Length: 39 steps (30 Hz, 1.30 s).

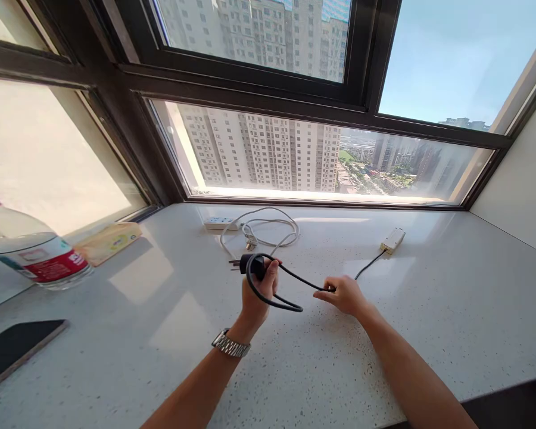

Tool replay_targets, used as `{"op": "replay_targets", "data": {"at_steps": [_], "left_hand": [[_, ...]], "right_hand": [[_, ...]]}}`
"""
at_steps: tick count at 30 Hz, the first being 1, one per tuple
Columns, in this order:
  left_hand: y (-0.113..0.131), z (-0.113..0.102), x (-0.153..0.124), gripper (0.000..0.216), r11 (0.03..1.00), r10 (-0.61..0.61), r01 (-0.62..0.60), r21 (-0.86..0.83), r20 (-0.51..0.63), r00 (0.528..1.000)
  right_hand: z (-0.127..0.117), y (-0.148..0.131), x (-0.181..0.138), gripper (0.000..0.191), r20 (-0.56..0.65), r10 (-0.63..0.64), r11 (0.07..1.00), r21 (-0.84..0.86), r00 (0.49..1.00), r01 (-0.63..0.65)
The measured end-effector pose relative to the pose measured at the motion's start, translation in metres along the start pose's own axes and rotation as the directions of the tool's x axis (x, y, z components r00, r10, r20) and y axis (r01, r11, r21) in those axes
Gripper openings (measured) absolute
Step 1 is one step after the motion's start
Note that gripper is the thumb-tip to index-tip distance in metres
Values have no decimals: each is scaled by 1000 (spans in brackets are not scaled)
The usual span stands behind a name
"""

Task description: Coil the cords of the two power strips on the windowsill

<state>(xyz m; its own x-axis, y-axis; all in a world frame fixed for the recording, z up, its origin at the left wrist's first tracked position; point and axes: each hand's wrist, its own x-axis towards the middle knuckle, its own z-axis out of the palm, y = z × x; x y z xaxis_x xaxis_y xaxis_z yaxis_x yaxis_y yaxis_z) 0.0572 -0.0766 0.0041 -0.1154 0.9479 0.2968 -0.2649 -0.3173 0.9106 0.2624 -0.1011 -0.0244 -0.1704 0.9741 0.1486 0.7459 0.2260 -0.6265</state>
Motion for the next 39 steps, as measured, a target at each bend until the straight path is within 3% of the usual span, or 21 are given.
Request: {"op": "replay_targets", "data": {"at_steps": [3,6,10,14,19,22,27,31,36,39], "left_hand": [[19,-18,18,37,984,17,-52,-170,-200,980],[34,-38,33,35,964,17,-115,-238,-379,925],[33,-50,43,32,959,-13,-121,-255,-465,885],[19,-40,39,34,970,-101,15,-243,-345,933],[3,-26,24,47,972,-148,122,-198,-119,982],[-1,-25,20,46,974,-149,128,-188,-100,984],[-1,-27,20,51,959,-183,158,-235,-89,979],[-4,-25,17,52,935,-245,230,-271,-22,969],[-8,-19,10,53,915,-293,295,-275,49,955],[-8,-15,6,51,898,-335,344,-274,79,939]], "right_hand": [[-20,28,3,54,-71,73,997,-18,995,-74],[-34,50,4,55,-136,47,997,68,990,-38],[-34,52,3,52,-183,-24,997,67,983,36],[-21,39,2,53,-290,48,997,-48,956,-65],[-9,28,1,58,-363,-5,997,73,932,34],[-10,24,1,58,-401,-12,975,197,916,99],[-14,19,1,59,-531,64,928,343,845,145],[-12,19,2,58,-554,92,917,371,827,147],[-6,16,2,56,-610,186,899,422,770,117],[-4,13,1,56,-599,198,905,416,776,90]]}}
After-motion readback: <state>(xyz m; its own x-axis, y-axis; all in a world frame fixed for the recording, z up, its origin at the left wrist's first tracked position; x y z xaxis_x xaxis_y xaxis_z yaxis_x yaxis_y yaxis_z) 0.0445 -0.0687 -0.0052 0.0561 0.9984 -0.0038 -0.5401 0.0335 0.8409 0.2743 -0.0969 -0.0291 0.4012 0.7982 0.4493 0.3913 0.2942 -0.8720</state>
